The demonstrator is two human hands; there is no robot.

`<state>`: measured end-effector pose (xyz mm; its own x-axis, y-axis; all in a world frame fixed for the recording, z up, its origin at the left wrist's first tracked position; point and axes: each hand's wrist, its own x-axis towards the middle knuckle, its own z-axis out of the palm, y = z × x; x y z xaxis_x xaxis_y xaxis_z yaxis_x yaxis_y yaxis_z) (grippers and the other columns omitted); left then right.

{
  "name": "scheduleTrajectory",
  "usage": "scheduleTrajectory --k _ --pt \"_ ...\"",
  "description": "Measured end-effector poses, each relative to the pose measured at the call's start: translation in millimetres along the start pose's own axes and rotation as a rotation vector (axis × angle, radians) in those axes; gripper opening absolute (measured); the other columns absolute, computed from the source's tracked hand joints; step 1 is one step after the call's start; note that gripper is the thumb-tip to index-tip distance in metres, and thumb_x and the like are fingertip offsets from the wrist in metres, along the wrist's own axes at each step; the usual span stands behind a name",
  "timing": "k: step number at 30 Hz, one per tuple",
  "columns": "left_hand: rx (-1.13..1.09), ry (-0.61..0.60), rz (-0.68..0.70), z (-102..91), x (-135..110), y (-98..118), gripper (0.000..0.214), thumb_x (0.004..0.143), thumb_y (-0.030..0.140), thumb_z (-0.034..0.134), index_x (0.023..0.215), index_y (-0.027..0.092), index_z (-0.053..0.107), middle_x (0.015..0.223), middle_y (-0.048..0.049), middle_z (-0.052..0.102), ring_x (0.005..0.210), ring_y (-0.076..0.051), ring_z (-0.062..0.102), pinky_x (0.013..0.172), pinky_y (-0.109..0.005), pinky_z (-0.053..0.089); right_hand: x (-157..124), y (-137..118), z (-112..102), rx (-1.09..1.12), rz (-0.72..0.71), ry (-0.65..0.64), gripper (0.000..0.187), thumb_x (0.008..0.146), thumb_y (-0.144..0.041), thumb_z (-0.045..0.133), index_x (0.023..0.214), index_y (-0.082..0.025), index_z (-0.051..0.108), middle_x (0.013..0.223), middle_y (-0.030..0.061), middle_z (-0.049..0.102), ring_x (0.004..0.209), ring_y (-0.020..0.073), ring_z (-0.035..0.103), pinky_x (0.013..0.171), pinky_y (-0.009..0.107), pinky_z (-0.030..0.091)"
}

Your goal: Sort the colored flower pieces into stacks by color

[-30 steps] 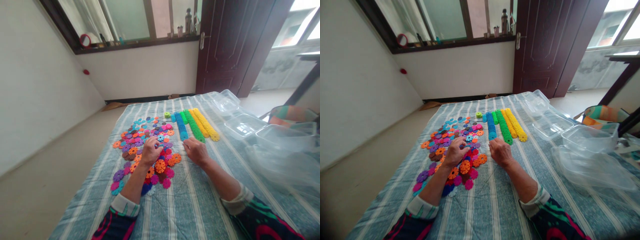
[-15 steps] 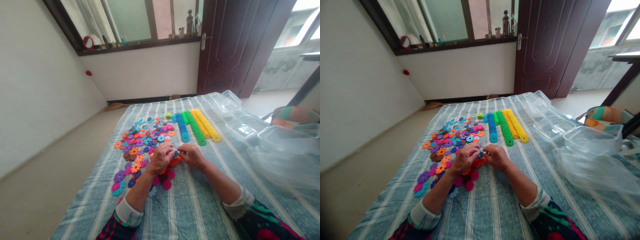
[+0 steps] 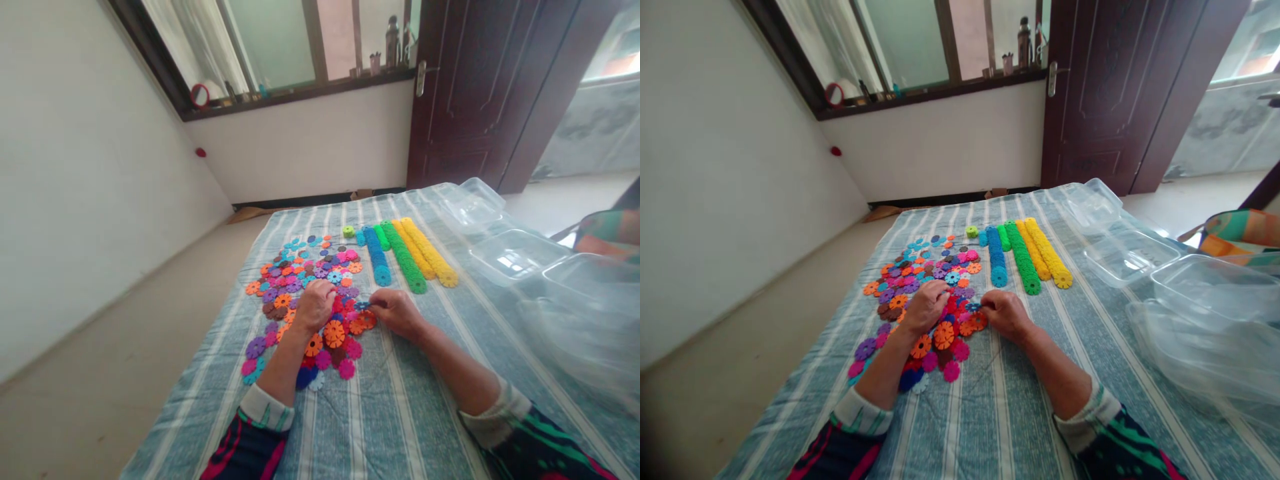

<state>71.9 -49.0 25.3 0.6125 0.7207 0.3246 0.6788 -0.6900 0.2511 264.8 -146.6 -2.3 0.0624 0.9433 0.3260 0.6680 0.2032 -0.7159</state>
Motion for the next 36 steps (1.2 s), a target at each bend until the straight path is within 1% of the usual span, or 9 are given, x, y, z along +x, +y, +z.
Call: scheduleTrajectory --k 4,8,14,17,22,26,30,33,36 --pt "0.173 -0.038 -0.055 5.0 1 -13 0.021 0.082 0.019 0.047 0.092 0.017 0.065 0.108 -0.0097 0.064 0.107 -0.023 0.054 0.097 -0.037 0.042 1 0 0 -0.012 0.004 -0.006 0.011 0.074 -0.014 0.058 0.068 -0.017 0.067 0.066 -0.0018 0.061 0.063 0.0105 0.052 0.06 0.02 0.034" --pt "0.27 -0.039 -0.159 5.4 2 -8 0.023 0.085 0.029 0.048 0.096 0.018 0.065 0.106 -0.0108 0.063 0.109 -0.025 0.052 0.096 -0.039 0.041 1 -4 -2 0.054 0.022 -0.027 0.012 0.074 -0.015 0.058 0.068 -0.017 0.068 0.064 -0.0023 0.061 0.062 0.0101 0.052 0.059 0.02 0.034" --pt "0.301 -0.059 -0.233 6.1 12 0 0.034 0.085 0.039 0.049 0.107 0.019 0.064 0.118 -0.0141 0.056 0.12 -0.031 0.044 0.096 -0.046 0.039 0 -6 -1 0.131 0.043 -0.104 0.013 0.074 -0.017 0.057 0.068 -0.017 0.069 0.063 -0.0021 0.061 0.061 0.0105 0.053 0.057 0.02 0.035" --pt "0.291 -0.079 -0.272 6.4 20 1 0.034 0.083 0.04 0.051 0.106 0.019 0.065 0.119 -0.0149 0.056 0.12 -0.032 0.043 0.096 -0.047 0.038 1 -6 1 0.109 0.046 -0.094 0.014 0.074 -0.018 0.057 0.069 -0.018 0.069 0.063 -0.002 0.061 0.062 0.0112 0.054 0.058 0.02 0.034" --pt "0.319 -0.047 -0.313 7.6 29 2 0.032 0.081 0.042 0.054 0.091 0.015 0.067 0.116 -0.0167 0.058 0.118 -0.033 0.045 0.096 -0.045 0.039 2 -5 4 0.099 0.053 -0.088 0.014 0.075 -0.018 0.056 0.071 -0.019 0.07 0.065 -0.0016 0.062 0.063 0.0114 0.054 0.058 0.02 0.034" --pt "0.292 -0.036 -0.304 10.4 35 2 0.032 0.078 0.044 0.057 0.08 0.014 0.068 0.105 -0.016 0.061 0.113 -0.032 0.047 0.092 -0.042 0.041 2 -5 5 0.072 0.057 -0.062 0.013 0.075 -0.02 0.058 0.074 -0.019 0.071 0.063 -0.0019 0.062 0.061 0.011 0.052 0.056 0.02 0.032" --pt "0.311 -0.058 -0.292 13.0 40 1 0.029 0.079 0.041 0.057 0.074 0.015 0.067 0.095 -0.0137 0.063 0.105 -0.029 0.052 0.089 -0.039 0.043 2 -4 6 0.087 0.098 -0.051 0.016 0.075 -0.022 0.06 0.085 -0.019 0.072 0.062 -0.0022 0.062 0.057 0.0111 0.052 0.055 0.02 0.033" --pt "0.353 -0.062 -0.217 14.6 40 -1 0.028 0.082 0.037 0.053 0.072 0.014 0.066 0.092 -0.0142 0.063 0.103 -0.028 0.052 0.088 -0.038 0.042 2 -3 8 0.096 0.091 -0.036 0.017 0.076 -0.022 0.06 0.087 -0.019 0.072 0.063 -0.0015 0.064 0.058 0.0116 0.054 0.056 0.02 0.036" --pt "0.339 -0.027 -0.13 13.6 38 -7 0.027 0.084 0.03 0.046 0.07 0.015 0.064 0.091 -0.0143 0.063 0.099 -0.028 0.053 0.088 -0.04 0.041 3 -1 6 0.041 0.066 0.021 0.015 0.079 -0.021 0.056 0.081 -0.021 0.071 0.069 -0.0008 0.067 0.064 0.0121 0.058 0.061 0.02 0.039"
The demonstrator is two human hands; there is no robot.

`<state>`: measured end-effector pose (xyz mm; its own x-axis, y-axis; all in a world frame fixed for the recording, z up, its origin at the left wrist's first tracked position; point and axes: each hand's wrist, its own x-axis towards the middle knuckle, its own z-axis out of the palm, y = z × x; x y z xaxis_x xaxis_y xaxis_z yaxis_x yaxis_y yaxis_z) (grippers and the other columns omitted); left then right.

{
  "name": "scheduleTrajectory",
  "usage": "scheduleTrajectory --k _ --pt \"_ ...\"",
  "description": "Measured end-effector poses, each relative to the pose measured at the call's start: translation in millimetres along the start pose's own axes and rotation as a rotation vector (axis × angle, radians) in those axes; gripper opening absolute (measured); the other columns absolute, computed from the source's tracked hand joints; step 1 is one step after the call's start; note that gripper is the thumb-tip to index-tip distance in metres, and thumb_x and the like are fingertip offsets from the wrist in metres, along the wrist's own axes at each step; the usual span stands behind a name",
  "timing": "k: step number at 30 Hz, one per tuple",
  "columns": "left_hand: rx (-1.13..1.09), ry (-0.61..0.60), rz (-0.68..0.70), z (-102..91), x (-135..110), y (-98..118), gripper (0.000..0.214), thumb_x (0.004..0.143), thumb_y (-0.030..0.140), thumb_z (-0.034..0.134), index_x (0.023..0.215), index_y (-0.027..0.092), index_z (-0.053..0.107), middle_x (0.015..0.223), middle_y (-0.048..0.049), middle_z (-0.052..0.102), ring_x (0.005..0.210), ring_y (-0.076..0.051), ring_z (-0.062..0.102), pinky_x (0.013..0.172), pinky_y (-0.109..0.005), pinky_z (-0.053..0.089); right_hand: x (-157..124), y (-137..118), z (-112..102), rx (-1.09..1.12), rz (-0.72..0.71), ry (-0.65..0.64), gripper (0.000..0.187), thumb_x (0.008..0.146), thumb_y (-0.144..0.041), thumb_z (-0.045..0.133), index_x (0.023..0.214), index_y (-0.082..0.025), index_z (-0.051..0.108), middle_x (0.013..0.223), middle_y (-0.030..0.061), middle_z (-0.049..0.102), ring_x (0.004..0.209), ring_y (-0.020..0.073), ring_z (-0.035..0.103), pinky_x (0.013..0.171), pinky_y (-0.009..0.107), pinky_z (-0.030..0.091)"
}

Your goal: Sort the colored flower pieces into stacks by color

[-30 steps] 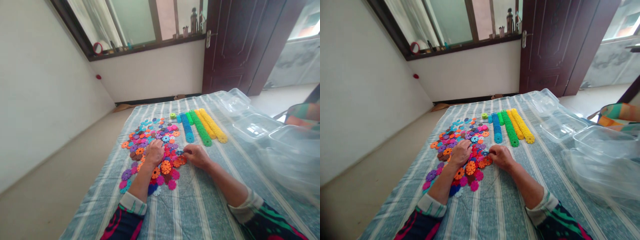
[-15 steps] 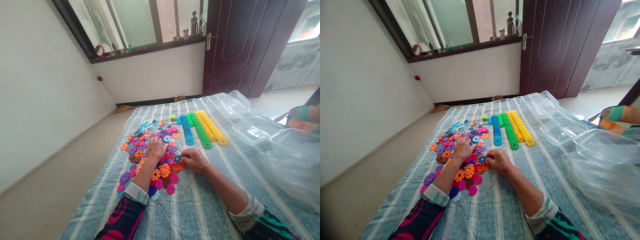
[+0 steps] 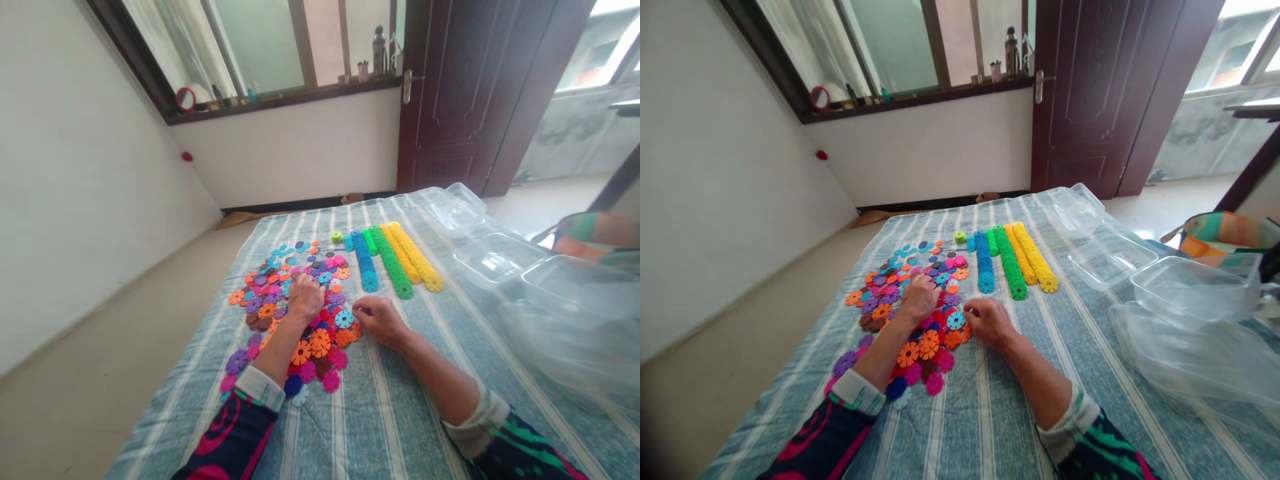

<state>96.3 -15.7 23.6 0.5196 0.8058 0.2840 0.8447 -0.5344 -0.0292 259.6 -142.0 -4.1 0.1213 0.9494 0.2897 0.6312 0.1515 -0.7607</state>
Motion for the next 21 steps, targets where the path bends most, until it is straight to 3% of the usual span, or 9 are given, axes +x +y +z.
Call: scheduleTrajectory --k 5,7,10,15,21 --pt "0.021 0.038 0.038 -11.2 -2 -11 0.025 0.081 0.015 0.038 0.069 0.017 0.061 0.086 -0.0139 0.062 0.092 -0.026 0.054 0.086 -0.038 0.041 6 1 -17 -0.347 0.075 0.214 0.018 0.087 -0.022 0.05 0.089 -0.021 0.068 0.09 0.0039 0.068 0.085 0.0158 0.06 0.072 0.022 0.038" --pt "0.048 0.051 0.021 -18.8 -4 -14 0.026 0.081 0.014 0.037 0.072 0.016 0.061 0.085 -0.0136 0.062 0.09 -0.026 0.055 0.085 -0.038 0.042 10 0 -25 -0.491 0.106 0.241 0.017 0.088 -0.024 0.051 0.093 -0.021 0.066 0.095 0.0061 0.066 0.09 0.0176 0.058 0.073 0.023 0.038" --pt "0.062 0.037 -0.04 -28.8 -7 -16 0.026 0.081 0.014 0.038 0.071 0.016 0.062 0.083 -0.0138 0.063 0.087 -0.026 0.056 0.081 -0.037 0.043 18 -3 -31 -0.619 0.155 0.203 0.016 0.087 -0.028 0.055 0.099 -0.021 0.063 0.101 0.0078 0.063 0.095 0.0197 0.057 0.072 0.024 0.038" --pt "-0.063 -0.011 -0.109 -35.4 -10 -12 0.028 0.084 0.02 0.038 0.069 0.017 0.061 0.077 -0.0104 0.064 0.078 -0.023 0.059 0.072 -0.032 0.043 36 -12 -32 -0.643 0.295 0.05 0.028 0.085 -0.033 0.059 0.11 -0.022 0.058 0.105 0.0094 0.065 0.092 0.0214 0.062 0.069 0.027 0.04" --pt "-0.304 -0.025 -0.061 -31.9 -11 4 0.027 0.084 0.021 0.04 0.062 0.018 0.055 0.066 -0.004 0.062 0.066 -0.015 0.056 0.064 -0.024 0.039 48 -14 -35 -0.61 0.422 -0.047 0.041 0.082 -0.038 0.06 0.119 -0.023 0.056 0.103 0.0102 0.069 0.096 0.0249 0.064 0.071 0.029 0.044"
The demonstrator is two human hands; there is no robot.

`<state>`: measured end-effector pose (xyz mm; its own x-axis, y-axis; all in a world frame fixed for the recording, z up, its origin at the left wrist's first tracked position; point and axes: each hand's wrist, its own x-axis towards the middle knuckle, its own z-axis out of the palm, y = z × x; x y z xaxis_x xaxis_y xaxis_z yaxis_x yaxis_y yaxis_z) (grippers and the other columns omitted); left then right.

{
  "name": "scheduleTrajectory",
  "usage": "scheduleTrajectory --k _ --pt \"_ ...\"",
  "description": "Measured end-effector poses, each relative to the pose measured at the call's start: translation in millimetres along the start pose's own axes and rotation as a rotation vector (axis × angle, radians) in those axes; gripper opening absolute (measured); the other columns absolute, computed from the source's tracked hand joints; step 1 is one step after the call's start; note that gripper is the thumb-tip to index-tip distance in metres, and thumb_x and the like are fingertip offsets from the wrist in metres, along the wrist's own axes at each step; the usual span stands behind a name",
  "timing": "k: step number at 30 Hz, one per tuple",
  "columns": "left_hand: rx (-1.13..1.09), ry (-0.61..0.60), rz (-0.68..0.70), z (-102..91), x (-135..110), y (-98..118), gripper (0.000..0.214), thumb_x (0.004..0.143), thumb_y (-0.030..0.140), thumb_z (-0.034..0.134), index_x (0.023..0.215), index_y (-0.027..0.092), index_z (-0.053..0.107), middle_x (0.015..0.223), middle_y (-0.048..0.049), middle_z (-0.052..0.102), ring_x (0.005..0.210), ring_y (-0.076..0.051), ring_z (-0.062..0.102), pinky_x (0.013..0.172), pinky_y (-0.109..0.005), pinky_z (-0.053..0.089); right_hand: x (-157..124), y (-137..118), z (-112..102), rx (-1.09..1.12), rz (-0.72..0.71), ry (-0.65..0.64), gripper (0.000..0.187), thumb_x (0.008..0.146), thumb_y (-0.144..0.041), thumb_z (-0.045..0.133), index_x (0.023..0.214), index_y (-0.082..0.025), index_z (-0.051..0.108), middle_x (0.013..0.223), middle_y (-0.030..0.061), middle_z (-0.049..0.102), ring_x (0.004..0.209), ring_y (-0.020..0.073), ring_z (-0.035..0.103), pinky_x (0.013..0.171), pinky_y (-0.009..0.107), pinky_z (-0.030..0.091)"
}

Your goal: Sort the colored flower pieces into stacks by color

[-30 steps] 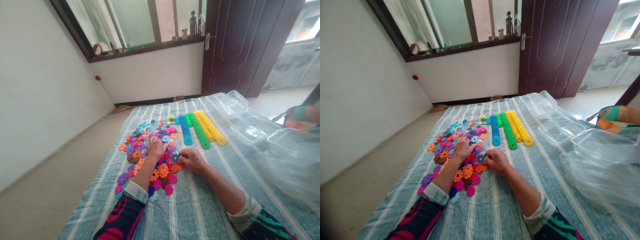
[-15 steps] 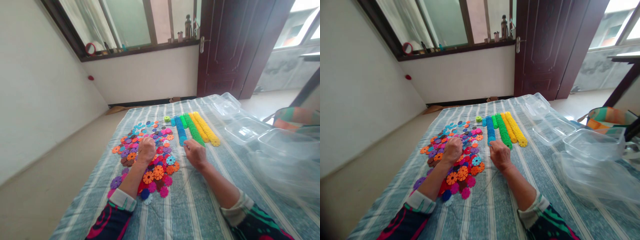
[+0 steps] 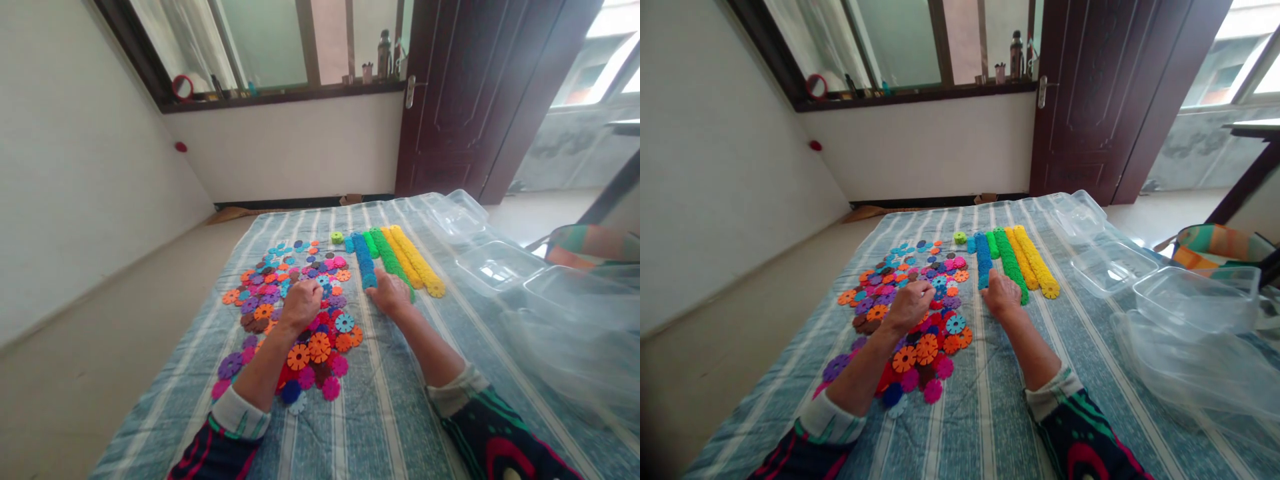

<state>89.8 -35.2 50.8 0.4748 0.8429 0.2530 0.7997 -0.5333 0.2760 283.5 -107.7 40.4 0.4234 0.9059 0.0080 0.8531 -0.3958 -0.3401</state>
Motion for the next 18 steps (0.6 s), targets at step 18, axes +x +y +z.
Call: scheduleTrajectory --k 18 --pt "-0.226 0.036 0.061 23.3 32 37 0.023 0.08 0.018 0.047 0.065 0.014 0.064 0.067 -0.0051 0.065 0.067 -0.014 0.057 0.067 -0.025 0.039 5 3 5 -0.013 0.015 0.004 0.04 0.079 -0.037 0.062 0.116 -0.024 0.057 0.104 0.0085 0.069 0.097 0.0246 0.064 0.073 0.029 0.045"
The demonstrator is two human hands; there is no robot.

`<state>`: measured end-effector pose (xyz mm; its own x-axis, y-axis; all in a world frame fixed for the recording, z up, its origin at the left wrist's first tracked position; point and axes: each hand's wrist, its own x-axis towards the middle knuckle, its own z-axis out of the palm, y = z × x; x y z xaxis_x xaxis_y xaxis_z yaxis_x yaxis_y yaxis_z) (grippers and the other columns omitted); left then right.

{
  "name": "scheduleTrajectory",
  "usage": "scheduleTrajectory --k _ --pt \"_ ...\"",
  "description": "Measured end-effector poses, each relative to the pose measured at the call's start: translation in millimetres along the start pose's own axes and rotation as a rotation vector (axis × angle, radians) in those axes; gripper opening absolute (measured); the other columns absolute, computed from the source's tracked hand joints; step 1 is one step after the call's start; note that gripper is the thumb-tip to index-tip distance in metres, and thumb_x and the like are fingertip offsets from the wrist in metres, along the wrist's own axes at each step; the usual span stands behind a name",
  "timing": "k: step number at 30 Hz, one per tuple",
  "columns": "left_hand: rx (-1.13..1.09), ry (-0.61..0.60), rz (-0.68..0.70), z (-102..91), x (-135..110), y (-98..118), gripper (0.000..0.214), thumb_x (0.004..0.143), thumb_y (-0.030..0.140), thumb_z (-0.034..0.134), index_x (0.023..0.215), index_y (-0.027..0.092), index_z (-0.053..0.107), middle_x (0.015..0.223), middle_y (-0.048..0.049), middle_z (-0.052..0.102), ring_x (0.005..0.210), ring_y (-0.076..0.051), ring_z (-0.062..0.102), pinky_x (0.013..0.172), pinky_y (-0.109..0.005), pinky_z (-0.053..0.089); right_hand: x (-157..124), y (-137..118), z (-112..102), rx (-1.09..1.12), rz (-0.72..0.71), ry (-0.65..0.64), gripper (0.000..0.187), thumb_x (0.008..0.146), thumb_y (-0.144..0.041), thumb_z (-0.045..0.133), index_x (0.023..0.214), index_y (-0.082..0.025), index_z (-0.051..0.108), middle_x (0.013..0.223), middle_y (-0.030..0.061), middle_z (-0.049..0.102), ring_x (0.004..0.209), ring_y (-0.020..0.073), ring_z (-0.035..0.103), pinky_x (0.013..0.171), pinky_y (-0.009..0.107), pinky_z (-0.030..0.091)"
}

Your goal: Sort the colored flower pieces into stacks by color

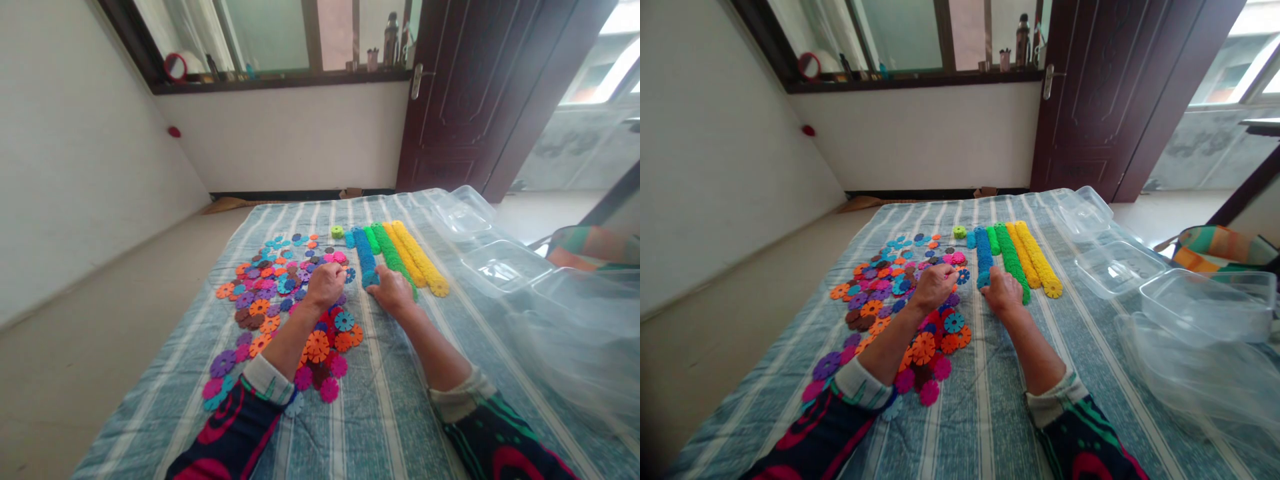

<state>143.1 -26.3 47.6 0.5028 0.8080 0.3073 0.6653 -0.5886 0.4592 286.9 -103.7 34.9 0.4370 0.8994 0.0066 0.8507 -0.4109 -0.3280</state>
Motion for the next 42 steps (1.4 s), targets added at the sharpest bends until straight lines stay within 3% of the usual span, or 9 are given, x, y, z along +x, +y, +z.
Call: scheduleTrajectory --k 6,13,24,32,37,42 --pt "-0.049 -0.036 -0.065 11.2 15 5 0.023 0.077 0.018 0.048 0.059 0.014 0.062 0.056 -0.0013 0.057 0.058 -0.012 0.051 0.058 -0.023 0.034 3 1 -1 0.019 0.016 -0.025 0.043 0.076 -0.038 0.063 0.117 -0.024 0.056 0.103 0.009 0.069 0.097 0.0248 0.064 0.072 0.029 0.045" --pt "0.002 -0.055 -0.069 21.0 25 6 0.022 0.075 0.016 0.045 0.061 0.014 0.062 0.06 -0.0027 0.059 0.06 -0.013 0.051 0.059 -0.024 0.033 5 1 -3 0.036 0.021 -0.038 0.044 0.076 -0.037 0.063 0.117 -0.023 0.056 0.103 0.0097 0.069 0.097 0.0251 0.064 0.073 0.029 0.046" --pt "-0.096 -0.086 0.002 23.9 24 1 0.02 0.075 0.016 0.045 0.061 0.014 0.059 0.059 -0.0011 0.056 0.06 -0.012 0.051 0.06 -0.023 0.036 0 -1 -3 0.01 0.003 -0.015 0.046 0.078 -0.036 0.061 0.122 -0.024 0.053 0.102 0.0099 0.069 0.096 0.0253 0.065 0.073 0.03 0.046" --pt "-0.162 -0.088 -0.004 21.6 19 -4 0.021 0.075 0.018 0.044 0.06 0.015 0.059 0.057 0.0002 0.054 0.059 -0.012 0.049 0.059 -0.023 0.036 0 0 -3 -0.005 0.006 -0.008 0.039 0.079 -0.036 0.061 0.116 -0.025 0.054 0.097 0.008 0.07 0.093 0.0245 0.066 0.07 0.028 0.045" --pt "-0.172 -0.075 -0.014 18.9 24 -6 0.022 0.074 0.02 0.044 0.059 0.014 0.059 0.057 0.0004 0.054 0.059 -0.011 0.049 0.061 -0.023 0.036 -1 1 -3 -0.002 -0.016 -0.001 0.034 0.08 -0.036 0.059 0.113 -0.026 0.055 0.097 0.0076 0.07 0.093 0.0241 0.065 0.07 0.028 0.044" --pt "-0.182 -0.141 0.03 23.9 32 -4 0.022 0.074 0.022 0.045 0.061 0.013 0.06 0.057 0.0008 0.053 0.06 -0.012 0.048 0.061 -0.023 0.037 0 2 -1 -0.001 -0.013 -0.01 0.036 0.079 -0.035 0.06 0.113 -0.026 0.053 0.097 0.0072 0.07 0.094 0.0241 0.065 0.071 0.028 0.043"
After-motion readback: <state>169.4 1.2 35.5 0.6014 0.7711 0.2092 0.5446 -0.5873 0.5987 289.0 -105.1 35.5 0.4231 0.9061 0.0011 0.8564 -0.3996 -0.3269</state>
